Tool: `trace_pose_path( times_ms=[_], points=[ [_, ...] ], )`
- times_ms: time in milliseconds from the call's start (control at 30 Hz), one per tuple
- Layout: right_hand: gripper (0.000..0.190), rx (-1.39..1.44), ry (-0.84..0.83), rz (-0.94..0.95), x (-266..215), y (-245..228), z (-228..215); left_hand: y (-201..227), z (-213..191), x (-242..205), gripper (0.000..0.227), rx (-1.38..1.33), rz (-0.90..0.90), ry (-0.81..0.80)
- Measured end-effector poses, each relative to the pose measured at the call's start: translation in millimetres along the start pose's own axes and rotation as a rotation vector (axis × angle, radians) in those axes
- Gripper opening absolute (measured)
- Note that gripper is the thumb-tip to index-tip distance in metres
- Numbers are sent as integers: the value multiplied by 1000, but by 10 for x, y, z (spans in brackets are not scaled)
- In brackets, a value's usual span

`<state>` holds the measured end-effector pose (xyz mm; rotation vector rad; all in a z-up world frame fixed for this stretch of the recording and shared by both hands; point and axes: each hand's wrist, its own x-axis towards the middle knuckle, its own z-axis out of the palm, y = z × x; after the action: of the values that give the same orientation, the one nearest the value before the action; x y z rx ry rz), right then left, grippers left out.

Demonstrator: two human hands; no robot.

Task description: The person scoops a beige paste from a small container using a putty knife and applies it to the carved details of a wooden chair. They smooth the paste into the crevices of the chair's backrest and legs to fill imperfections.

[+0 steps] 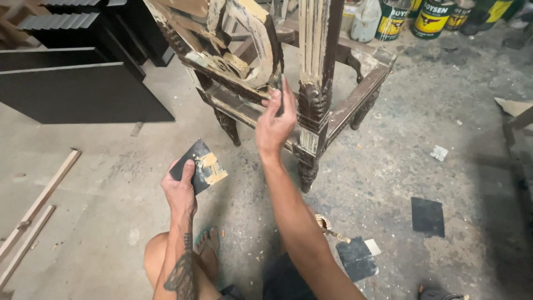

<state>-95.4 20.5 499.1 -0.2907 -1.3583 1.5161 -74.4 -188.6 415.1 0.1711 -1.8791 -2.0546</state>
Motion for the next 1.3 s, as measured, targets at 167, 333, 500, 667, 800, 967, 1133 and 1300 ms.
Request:
trace_pose_path(
  times_ms=[167,333,500,667,800,967,1133,1300],
  points=[
    [40,-90,30,-157,-74,256,246,34,-64,15,11,-4,19,-11],
    [37,-89,-26,-142,-241,32,61,84,-41,-28,10,2,20,-22],
    [38,-34,-46,48,-31,406,-163,21,-66,15,11,17,35,-21],
    [37,-32,-73,57,48,40,-129,74,-51,-27,10,16,32,-18],
    [35,-18,-78,-12,-26,153,-73,103,-12,-41,9,26,27,-30],
    [33,18,-60,9,-239,255,-120,85,7,-38,9,17,29,-23],
    [31,4,3,61,-156,468,-214,88,-4,-61,9,4,25,-13],
    [30,353,47,523,17,559,-149,48,-49,13,8,2,30,-13]
  ],
)
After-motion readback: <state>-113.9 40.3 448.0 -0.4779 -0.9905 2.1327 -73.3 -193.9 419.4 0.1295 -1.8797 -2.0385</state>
